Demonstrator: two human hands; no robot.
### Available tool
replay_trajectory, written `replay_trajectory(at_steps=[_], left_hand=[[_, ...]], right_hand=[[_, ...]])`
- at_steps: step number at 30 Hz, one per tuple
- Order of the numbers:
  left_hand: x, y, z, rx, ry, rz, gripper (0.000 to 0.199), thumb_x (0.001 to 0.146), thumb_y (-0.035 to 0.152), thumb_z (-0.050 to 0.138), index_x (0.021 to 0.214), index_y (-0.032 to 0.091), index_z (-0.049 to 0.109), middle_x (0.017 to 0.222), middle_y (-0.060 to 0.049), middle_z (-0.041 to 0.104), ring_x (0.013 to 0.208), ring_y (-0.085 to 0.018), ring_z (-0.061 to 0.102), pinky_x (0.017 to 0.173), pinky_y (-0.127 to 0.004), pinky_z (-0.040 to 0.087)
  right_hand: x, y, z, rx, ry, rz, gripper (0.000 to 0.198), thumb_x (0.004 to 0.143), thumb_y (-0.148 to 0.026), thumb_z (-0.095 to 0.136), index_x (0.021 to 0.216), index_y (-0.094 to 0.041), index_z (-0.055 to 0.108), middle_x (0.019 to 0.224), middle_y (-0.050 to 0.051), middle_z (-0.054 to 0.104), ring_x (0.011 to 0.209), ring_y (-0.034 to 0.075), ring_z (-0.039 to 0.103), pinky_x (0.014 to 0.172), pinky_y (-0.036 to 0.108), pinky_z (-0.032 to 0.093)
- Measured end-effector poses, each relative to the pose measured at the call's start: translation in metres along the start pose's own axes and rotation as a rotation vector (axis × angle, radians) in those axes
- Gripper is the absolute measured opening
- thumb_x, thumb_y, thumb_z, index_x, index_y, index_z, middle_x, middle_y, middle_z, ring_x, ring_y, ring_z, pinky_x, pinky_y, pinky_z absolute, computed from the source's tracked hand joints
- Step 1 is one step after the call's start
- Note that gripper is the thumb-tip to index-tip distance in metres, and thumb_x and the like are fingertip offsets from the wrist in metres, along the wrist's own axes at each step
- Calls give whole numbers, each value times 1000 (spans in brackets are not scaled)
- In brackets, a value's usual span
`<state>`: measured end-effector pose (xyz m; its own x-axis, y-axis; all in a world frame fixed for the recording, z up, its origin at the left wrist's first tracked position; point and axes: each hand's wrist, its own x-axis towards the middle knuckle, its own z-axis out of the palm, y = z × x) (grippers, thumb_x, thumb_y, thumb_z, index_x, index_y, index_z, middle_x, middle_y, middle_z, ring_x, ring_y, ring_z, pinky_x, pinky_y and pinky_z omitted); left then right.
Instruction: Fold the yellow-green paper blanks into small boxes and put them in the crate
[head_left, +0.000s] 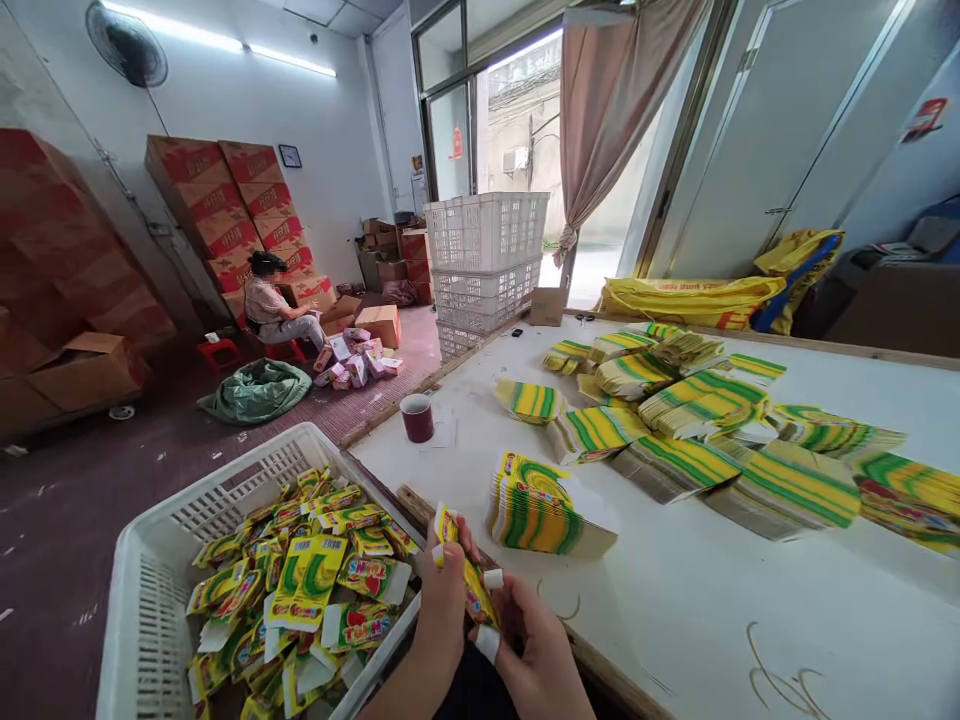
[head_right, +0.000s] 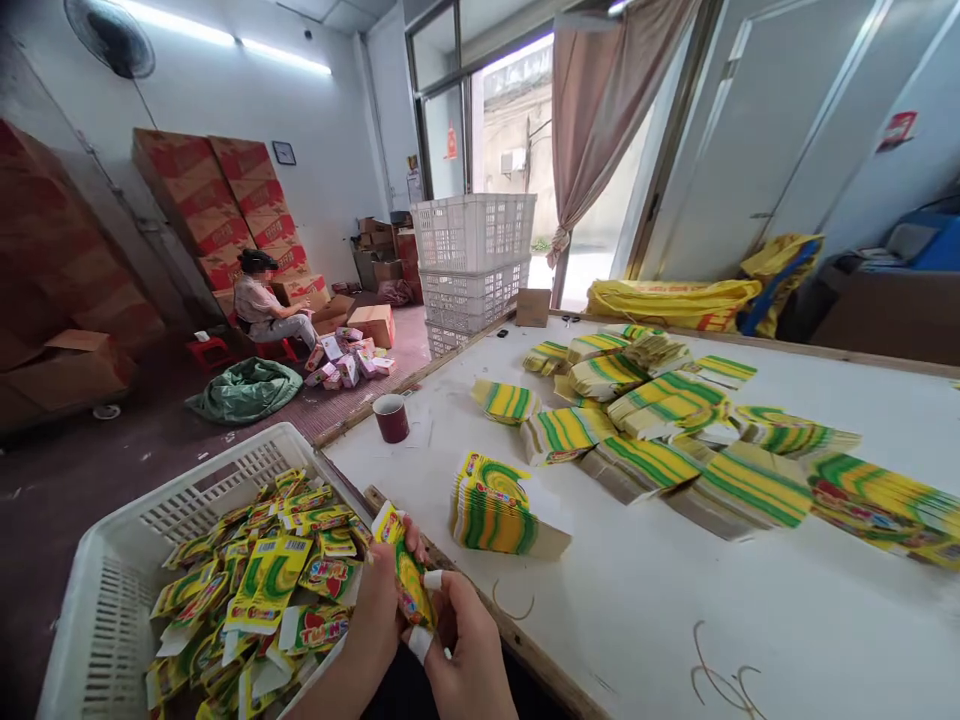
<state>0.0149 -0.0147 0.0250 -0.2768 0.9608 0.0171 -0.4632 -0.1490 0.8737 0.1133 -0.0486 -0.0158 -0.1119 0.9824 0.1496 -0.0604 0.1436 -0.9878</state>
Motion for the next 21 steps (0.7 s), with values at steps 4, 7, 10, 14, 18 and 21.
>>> replay_trajectory(at_steps=[4, 7, 10, 14, 18, 21], left_hand=[[-5, -1, -8, 80, -173, -50, 64, 45, 62, 84, 91, 22, 64, 80, -1, 65, 70, -16, 60, 67, -28, 52], [-6, 0, -12, 176, -240, -103, 41, 62, 49, 80, 86, 19, 65, 79, -3, 71, 73, -19, 64, 71, -32, 53], [-2, 9, -20, 279, -321, -39, 48, 66, 51, 76, 99, 18, 63, 97, -8, 72, 90, -25, 66, 84, -38, 52], [-5, 42, -26, 697, -486, 28, 87, 50, 50, 85, 124, 20, 52, 131, -12, 58, 124, -33, 49, 107, -43, 36], [-21, 49, -17, 1097, -777, -191, 85, 46, 41, 86, 122, 21, 53, 112, -8, 67, 105, -32, 60, 94, -44, 46], [-32, 30, -10, 1046, -664, -243, 78, 56, 33, 78, 126, 21, 46, 101, -4, 68, 91, -27, 63, 80, -36, 51]], right_hand=[[4, -4, -28, -53, 0, -25, 16, 79, -29, 64, 92, -22, 67, 81, 5, 69, 73, 22, 63, 68, 32, 52], [8, -9, -49, -138, -19, -75, 17, 84, -34, 60, 87, -22, 71, 74, 4, 69, 66, 21, 64, 60, 29, 52], [9, -17, -65, -355, 24, -317, 16, 86, -26, 56, 82, -22, 71, 72, 3, 69, 62, 18, 64, 54, 25, 52], [5, -39, -76, -681, -16, -625, 29, 91, -13, 44, 86, -25, 69, 75, 2, 69, 69, 16, 65, 59, 22, 54], [-1, -55, -69, -811, -106, -807, 33, 97, -19, 39, 79, -25, 67, 69, 2, 69, 61, 14, 62, 55, 24, 53], [-9, -47, -59, -789, 91, -836, 31, 96, -16, 39, 91, -26, 68, 76, 3, 73, 64, 15, 65, 57, 26, 55]])
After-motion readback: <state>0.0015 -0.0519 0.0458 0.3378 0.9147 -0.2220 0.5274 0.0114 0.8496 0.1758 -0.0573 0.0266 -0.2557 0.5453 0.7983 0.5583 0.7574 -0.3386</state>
